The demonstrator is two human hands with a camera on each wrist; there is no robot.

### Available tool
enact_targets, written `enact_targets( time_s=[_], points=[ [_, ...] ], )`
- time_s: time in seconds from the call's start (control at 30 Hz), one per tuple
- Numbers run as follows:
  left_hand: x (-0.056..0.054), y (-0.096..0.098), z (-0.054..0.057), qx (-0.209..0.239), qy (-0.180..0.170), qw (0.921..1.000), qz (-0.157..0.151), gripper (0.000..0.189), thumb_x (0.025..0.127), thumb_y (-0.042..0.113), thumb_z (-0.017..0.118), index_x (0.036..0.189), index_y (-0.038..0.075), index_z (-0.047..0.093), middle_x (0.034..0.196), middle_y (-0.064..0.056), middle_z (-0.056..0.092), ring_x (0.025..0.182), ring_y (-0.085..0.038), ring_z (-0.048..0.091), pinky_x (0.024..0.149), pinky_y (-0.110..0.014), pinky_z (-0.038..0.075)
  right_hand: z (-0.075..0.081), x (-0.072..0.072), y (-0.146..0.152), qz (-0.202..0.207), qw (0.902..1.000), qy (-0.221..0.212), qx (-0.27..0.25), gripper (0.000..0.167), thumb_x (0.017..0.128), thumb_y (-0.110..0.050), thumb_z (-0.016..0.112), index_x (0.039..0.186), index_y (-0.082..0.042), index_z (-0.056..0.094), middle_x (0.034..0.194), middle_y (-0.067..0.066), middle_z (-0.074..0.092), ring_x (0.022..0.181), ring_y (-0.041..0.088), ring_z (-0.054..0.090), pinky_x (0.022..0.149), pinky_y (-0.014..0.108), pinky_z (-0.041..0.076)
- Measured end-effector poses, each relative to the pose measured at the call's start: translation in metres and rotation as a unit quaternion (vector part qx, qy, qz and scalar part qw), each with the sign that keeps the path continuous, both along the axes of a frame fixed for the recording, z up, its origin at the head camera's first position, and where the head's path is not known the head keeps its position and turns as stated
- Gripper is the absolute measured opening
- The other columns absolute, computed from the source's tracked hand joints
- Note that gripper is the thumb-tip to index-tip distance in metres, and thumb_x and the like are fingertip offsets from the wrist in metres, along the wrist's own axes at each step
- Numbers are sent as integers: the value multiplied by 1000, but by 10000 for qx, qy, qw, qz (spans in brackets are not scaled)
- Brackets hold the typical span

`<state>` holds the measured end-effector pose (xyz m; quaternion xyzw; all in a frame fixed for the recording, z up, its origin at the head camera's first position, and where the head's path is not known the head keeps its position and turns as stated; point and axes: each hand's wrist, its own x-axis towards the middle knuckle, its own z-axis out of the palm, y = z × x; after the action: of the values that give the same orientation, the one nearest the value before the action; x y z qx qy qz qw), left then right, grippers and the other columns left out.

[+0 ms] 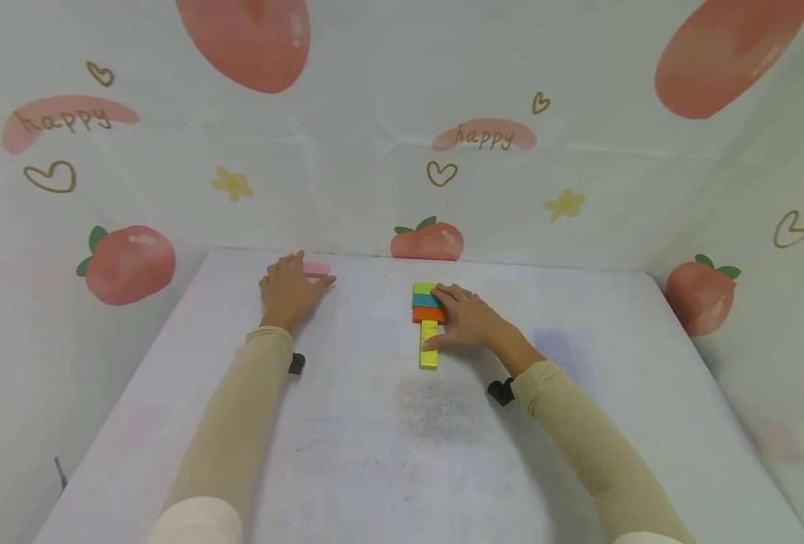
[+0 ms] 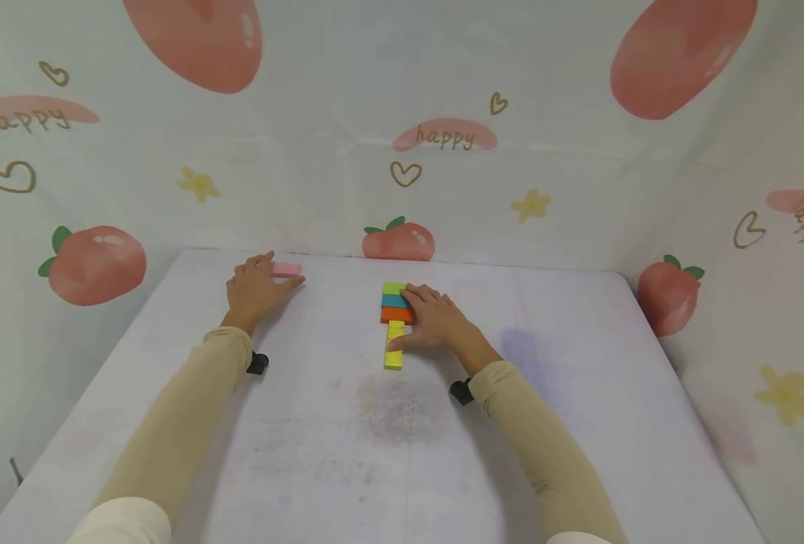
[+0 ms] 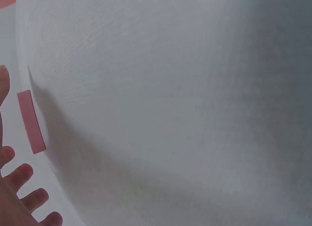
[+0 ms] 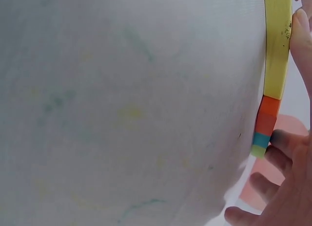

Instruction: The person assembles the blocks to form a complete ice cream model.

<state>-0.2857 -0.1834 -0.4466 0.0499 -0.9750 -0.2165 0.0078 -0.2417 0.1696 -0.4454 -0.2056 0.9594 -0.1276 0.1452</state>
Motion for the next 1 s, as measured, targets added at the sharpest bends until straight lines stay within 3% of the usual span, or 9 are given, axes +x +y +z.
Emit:
enact_targets(
  time_s=[0.3,0.47,0.7,1.0],
  points=[
    [-5,-13,5,60,-6,10000,11,70,97,51,59,151,7,46,147,-32,46,132,-54,41,104,-68,36,1,-1,-3,20,9999,31,97,120,73,-77,73,163,-17,23,170,6,21,156,37,24,125,60,22],
    [-10,-20,4,453,-109,9988,136,62,101,45,54,149,7,50,144,-32,49,131,-54,40,104,-67,34,1,0,-2,-52,10000,-39,50,119,73,-76,74,163,-18,23,171,6,21,157,37,24,125,61,21],
    [-18,-28,-8,789,-156,9962,321,56,103,42,53,149,10,52,142,-29,53,131,-50,38,105,-64,33,1,0,-1,-71,9999,-66,58,118,74,-76,73,164,-18,22,171,5,19,157,36,23,125,61,21],
    [-13,-26,-2,894,-25,9951,413,46,104,36,55,143,11,60,137,-25,59,128,-47,38,104,-61,33,0,0,1,-12,10000,-31,-45,116,75,-74,74,163,-19,22,171,4,19,157,35,22,126,60,21]
  ],
)
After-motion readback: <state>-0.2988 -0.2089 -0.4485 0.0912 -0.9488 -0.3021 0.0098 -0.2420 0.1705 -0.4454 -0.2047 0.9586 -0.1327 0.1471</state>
